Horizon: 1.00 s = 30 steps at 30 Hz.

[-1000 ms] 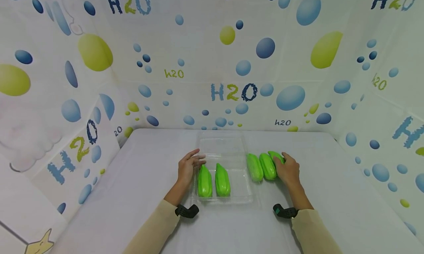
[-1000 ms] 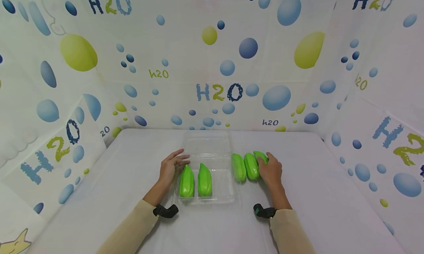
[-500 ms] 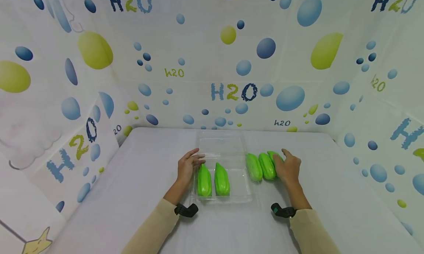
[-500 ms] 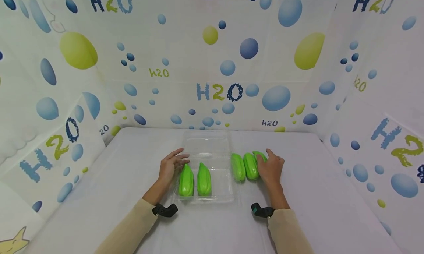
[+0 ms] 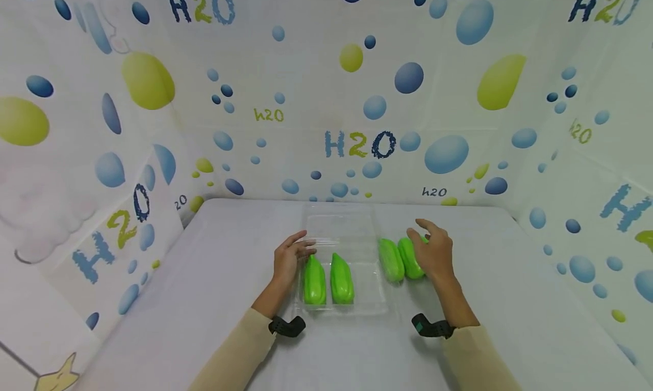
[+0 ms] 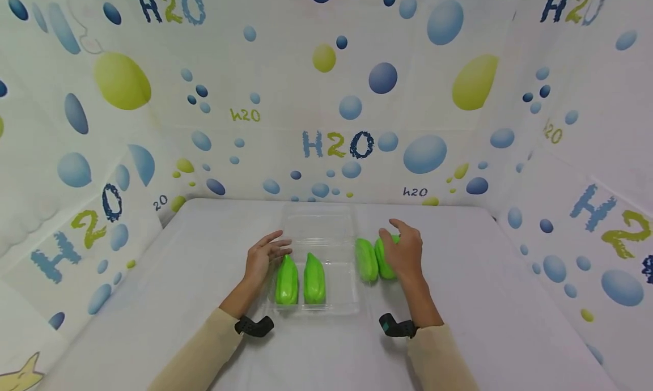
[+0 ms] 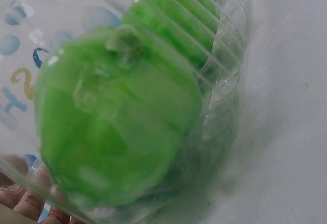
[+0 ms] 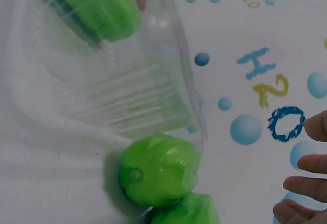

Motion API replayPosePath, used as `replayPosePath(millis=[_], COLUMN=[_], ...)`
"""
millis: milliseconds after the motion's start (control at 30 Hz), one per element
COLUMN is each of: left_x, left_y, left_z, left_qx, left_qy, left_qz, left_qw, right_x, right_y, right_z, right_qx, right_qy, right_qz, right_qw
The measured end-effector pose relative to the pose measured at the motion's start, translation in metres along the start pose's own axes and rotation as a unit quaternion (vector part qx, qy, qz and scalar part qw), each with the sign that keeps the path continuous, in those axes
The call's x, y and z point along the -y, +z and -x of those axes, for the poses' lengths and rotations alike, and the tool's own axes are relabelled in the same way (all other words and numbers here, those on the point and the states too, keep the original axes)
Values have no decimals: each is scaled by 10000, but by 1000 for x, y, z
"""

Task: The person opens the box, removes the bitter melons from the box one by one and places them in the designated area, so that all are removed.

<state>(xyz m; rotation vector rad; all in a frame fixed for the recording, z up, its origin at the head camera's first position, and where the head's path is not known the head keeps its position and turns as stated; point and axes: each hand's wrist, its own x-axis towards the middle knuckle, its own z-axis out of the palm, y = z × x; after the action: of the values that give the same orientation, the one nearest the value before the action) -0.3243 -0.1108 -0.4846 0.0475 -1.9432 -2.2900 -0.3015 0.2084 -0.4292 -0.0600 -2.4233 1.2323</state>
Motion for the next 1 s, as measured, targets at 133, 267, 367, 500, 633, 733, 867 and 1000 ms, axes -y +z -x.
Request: replayPosePath(millis=[133, 267, 367, 500, 633, 733, 867, 1000], left_x=[-2, -9, -8, 0, 0, 0, 1, 0], left_y=[-1, -2, -2, -2, -3, -3, -4, -3], left_z=[-1, 1, 1, 0, 0, 0, 0, 1], left_qx=[89, 165, 135, 59, 62, 102, 118, 120], left_qy=[3, -41, -92, -99, -39, 3, 40, 88], left_qz=[11, 64, 33, -19, -53, -57, -77, -122], left_qw=[10000, 9998, 9999, 9999, 10000, 9999, 9999, 9998], right_x=[14, 30, 39, 47, 54, 55, 56, 58], right_y=[2, 4, 7, 10, 16, 24, 33, 42], right_z=[3, 5, 4, 3, 3, 6, 12, 21], right_qx=[289, 635, 834, 1207, 1911, 2478, 2953, 3149], right_qy=[-122, -283, -539, -752, -575, -287, 117, 399], right_qz=[-217, -405, -406, -264, -270, -386, -714, -1067], right_qw=[9993, 9968, 9942, 9895, 9795, 9676, 9527, 9423])
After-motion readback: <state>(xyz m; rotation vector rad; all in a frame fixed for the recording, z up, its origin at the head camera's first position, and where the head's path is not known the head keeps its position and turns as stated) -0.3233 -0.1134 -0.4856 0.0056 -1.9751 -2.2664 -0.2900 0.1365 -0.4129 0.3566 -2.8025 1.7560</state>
